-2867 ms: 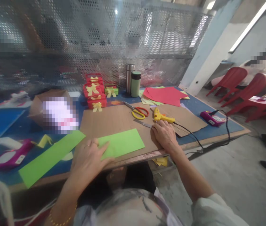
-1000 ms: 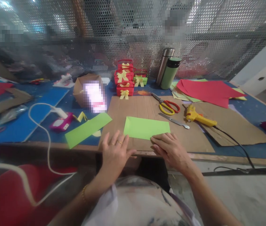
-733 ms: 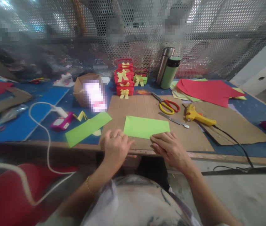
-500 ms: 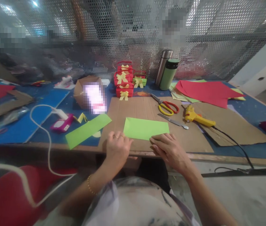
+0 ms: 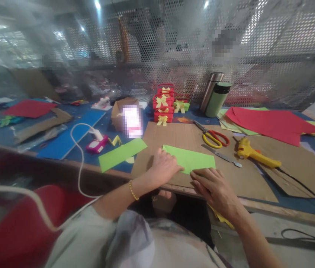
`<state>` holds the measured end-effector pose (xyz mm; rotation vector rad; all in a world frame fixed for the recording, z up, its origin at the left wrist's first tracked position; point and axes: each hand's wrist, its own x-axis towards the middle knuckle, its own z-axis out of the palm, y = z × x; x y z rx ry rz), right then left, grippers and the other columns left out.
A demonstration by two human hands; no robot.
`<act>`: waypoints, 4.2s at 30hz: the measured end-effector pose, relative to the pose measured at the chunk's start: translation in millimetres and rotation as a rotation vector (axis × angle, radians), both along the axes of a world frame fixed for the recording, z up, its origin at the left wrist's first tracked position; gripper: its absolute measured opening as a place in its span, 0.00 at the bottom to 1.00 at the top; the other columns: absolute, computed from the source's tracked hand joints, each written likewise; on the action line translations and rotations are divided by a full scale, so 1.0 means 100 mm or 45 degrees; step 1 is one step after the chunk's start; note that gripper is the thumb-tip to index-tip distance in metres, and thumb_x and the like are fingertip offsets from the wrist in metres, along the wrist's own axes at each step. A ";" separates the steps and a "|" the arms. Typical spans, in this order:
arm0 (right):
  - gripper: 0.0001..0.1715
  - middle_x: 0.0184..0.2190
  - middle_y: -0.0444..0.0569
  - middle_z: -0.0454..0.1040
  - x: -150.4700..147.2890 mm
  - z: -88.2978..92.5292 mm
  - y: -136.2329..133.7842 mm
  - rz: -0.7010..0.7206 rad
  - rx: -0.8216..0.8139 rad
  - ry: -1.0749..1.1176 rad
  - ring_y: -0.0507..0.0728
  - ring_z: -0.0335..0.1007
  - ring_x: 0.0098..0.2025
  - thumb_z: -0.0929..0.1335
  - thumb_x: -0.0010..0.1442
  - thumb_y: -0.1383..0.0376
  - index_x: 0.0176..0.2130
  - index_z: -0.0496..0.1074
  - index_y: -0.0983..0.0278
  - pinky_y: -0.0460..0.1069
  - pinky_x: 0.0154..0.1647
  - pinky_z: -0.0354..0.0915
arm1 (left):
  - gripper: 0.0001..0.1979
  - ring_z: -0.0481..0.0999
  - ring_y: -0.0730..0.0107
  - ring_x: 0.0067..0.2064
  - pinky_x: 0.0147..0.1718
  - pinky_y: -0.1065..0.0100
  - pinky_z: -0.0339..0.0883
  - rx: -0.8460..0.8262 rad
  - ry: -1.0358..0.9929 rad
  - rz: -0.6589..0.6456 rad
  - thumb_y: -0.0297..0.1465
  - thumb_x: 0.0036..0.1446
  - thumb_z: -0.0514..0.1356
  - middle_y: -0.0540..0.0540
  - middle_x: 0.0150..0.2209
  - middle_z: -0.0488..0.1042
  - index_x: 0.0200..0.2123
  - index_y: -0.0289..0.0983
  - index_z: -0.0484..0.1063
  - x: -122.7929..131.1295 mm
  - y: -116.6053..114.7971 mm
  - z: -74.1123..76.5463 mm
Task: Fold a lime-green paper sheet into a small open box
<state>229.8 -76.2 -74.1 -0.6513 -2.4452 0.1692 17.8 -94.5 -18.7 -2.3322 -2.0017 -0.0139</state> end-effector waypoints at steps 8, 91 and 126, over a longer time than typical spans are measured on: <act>0.13 0.42 0.52 0.79 -0.02 0.02 0.01 0.040 0.024 0.035 0.57 0.71 0.41 0.63 0.72 0.64 0.50 0.76 0.60 0.54 0.39 0.62 | 0.19 0.80 0.55 0.43 0.37 0.62 0.66 -0.249 -0.160 -0.176 0.44 0.65 0.58 0.38 0.39 0.82 0.39 0.34 0.79 0.00 0.02 0.06; 0.21 0.30 0.52 0.80 -0.54 0.60 0.30 -0.420 -0.565 -0.648 0.55 0.70 0.31 0.67 0.64 0.50 0.32 0.79 0.63 0.48 0.29 0.50 | 0.28 0.71 0.52 0.48 0.49 0.52 0.64 0.284 -0.282 -0.452 0.50 0.63 0.59 0.36 0.45 0.74 0.54 0.32 0.75 -0.36 -0.35 -0.33; 0.16 0.19 0.43 0.74 0.38 0.61 0.63 -0.572 -1.145 -0.551 0.49 0.68 0.21 0.67 0.59 0.64 0.20 0.68 0.63 0.43 0.24 0.61 | 0.26 0.72 0.48 0.46 0.46 0.52 0.63 0.421 -0.234 -0.522 0.46 0.64 0.60 0.35 0.44 0.76 0.55 0.32 0.75 -0.42 -0.31 -0.39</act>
